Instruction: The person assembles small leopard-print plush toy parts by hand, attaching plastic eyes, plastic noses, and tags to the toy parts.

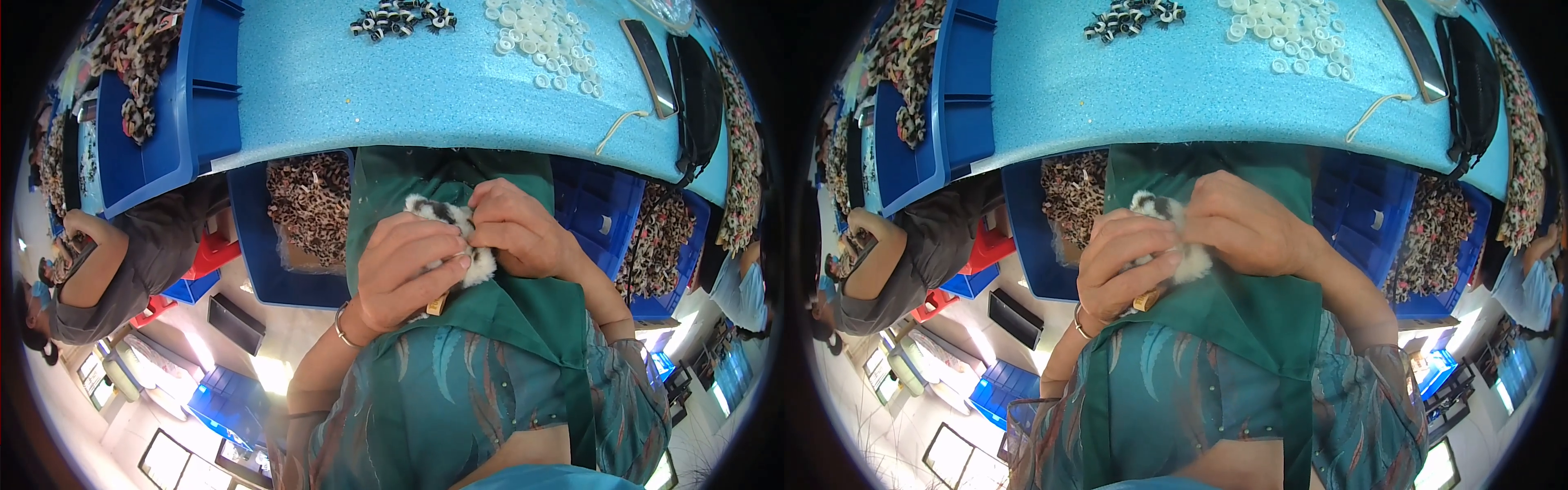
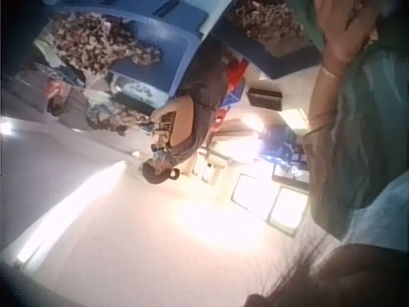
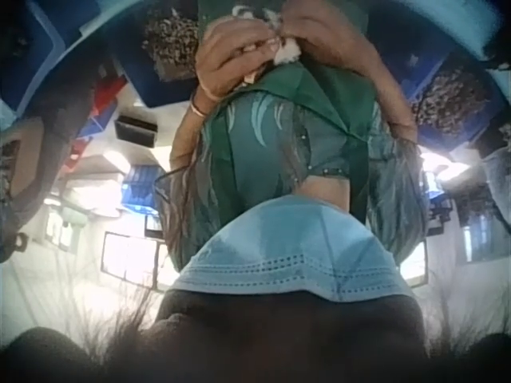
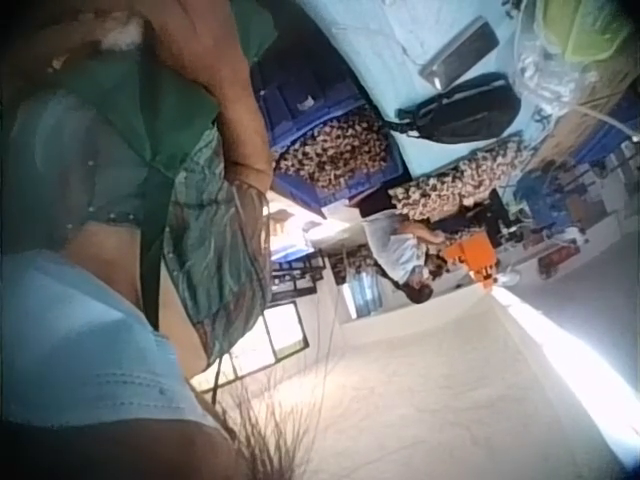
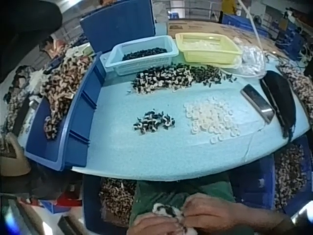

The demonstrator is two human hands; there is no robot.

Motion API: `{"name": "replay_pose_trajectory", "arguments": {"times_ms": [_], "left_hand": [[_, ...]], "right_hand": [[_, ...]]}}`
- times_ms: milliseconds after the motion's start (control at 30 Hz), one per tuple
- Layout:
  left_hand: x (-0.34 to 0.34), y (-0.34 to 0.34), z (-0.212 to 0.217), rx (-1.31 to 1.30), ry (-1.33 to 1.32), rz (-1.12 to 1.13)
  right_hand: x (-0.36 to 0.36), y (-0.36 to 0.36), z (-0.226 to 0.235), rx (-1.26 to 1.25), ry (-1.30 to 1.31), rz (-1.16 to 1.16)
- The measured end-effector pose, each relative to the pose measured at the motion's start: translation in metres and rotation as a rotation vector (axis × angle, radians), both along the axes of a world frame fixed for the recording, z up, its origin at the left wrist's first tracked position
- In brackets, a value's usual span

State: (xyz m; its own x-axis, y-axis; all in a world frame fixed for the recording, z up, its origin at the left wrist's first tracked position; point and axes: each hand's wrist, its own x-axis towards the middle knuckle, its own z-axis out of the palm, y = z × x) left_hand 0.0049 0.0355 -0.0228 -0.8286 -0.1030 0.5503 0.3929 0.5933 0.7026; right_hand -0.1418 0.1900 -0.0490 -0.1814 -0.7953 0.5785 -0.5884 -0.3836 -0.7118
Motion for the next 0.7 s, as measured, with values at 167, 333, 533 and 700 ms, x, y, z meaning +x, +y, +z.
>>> {"name": "replay_pose_trajectory", "arguments": {"times_ms": [167, 333, 533, 700], "left_hand": [[0.003, 0.001, -0.004, 0.024, -0.013, 0.069], [0.001, 0.000, 0.003, -0.018, -0.032, 0.046], [-0.004, -0.003, 0.004, -0.057, -0.007, 0.042], [-0.002, 0.008, -0.013, 0.176, -0.015, 0.094]], "right_hand": [[0.000, 0.002, -0.005, -0.031, 0.161, -0.068], [0.000, -0.006, -0.007, -0.172, 0.121, -0.084], [0.000, 0.003, -0.006, -0.044, 0.133, -0.024], [0.002, -0.005, -0.008, -0.083, 0.128, -0.054]]}}
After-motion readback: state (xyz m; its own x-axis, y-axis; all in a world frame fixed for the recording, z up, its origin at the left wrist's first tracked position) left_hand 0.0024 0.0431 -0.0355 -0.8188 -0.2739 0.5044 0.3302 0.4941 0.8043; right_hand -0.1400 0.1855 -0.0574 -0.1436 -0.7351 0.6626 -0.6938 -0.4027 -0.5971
